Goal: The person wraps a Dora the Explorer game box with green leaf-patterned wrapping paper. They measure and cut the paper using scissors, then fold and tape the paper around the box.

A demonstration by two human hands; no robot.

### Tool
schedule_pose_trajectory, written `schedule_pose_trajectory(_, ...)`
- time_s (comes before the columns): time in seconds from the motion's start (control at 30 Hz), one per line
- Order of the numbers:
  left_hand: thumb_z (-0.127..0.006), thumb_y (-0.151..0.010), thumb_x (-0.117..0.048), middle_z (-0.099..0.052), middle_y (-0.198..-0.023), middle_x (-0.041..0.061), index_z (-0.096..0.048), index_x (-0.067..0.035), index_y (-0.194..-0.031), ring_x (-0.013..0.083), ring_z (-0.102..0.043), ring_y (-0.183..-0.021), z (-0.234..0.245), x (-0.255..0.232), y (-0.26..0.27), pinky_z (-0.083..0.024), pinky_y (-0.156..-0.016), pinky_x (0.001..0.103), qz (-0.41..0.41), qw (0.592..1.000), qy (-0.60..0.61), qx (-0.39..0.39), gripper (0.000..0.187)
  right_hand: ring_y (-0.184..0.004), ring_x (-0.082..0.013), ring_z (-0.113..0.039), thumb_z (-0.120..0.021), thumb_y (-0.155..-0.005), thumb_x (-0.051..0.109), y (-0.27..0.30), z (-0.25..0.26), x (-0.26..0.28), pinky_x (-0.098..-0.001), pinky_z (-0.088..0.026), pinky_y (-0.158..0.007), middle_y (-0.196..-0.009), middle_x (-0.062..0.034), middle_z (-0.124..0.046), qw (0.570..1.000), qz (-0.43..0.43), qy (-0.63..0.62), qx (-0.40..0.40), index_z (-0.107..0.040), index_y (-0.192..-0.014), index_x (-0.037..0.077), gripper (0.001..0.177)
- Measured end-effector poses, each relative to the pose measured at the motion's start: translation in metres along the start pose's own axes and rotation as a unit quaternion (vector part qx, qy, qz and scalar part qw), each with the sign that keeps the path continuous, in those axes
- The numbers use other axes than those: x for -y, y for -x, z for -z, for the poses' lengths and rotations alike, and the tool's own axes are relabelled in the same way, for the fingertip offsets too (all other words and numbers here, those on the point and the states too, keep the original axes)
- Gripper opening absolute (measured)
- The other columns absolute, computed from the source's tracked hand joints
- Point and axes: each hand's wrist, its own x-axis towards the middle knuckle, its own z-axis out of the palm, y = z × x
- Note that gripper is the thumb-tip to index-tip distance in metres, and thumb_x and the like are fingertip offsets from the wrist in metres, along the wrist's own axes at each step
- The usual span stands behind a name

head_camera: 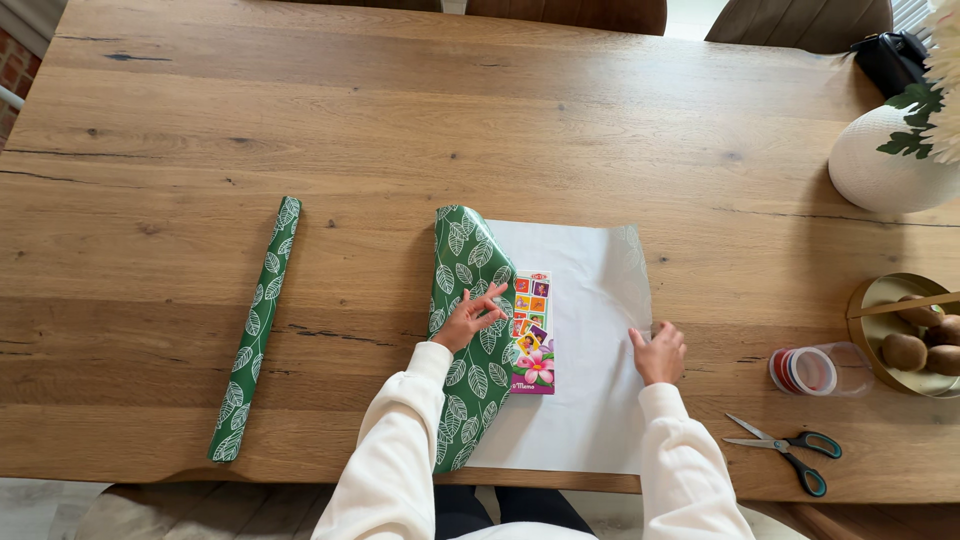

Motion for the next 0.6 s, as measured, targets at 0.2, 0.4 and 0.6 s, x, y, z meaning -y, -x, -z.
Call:
schedule_pose_trajectory(0.2, -0.061, -0.102, -0.027, -0.044, -0.163, 0.009, -0.072, -0.016, -0.089, 0.0262, -0.02, -0.161, 0.001, 0.002, 0.003, 0.024, -0.123, 0.048, -0.022, 0.998, 0.049, -0.033, 0.021, -0.089, -0.0406, -0.068, -0.06, -0.1, 0.055, 0.006, 0.013, -0.001, -0.052, -0.053, -0.077, -0.093, -0.0171, -0.075, 0.996, 0.038, -0.024, 0.07, -0.07, -0.1, 0.007, 0.049)
schedule_pose_trajectory(0.4, -0.061, -0.101, -0.026, -0.049, -0.16, 0.006, -0.073, -0.017, -0.091, 0.0253, -0.021, -0.161, 0.0, 0.009, 0.0, 0.022, -0.124, 0.048, -0.023, 0.998, 0.045, -0.037, 0.018, -0.065, -0.0341, -0.067, -0.061, -0.095, 0.044, 0.022, 0.066, 0.061, -0.0467, -0.054, -0.064, -0.07, -0.0154, -0.071, 0.98, 0.157, -0.055, 0.113, -0.074, -0.08, 0.009, 0.04)
schedule_pose_trajectory(0.6, -0.061, -0.102, -0.022, -0.052, -0.158, 0.007, -0.073, -0.016, -0.092, 0.0254, -0.026, -0.159, 0.001, 0.007, 0.001, 0.017, -0.125, 0.048, -0.035, 0.996, 0.061, -0.05, 0.017, -0.064, -0.0277, -0.071, -0.065, -0.086, 0.036, 0.069, 0.077, 0.151, -0.0434, -0.056, -0.061, -0.067, -0.0089, -0.073, 0.94, 0.317, -0.044, 0.116, -0.079, -0.075, 0.015, 0.027)
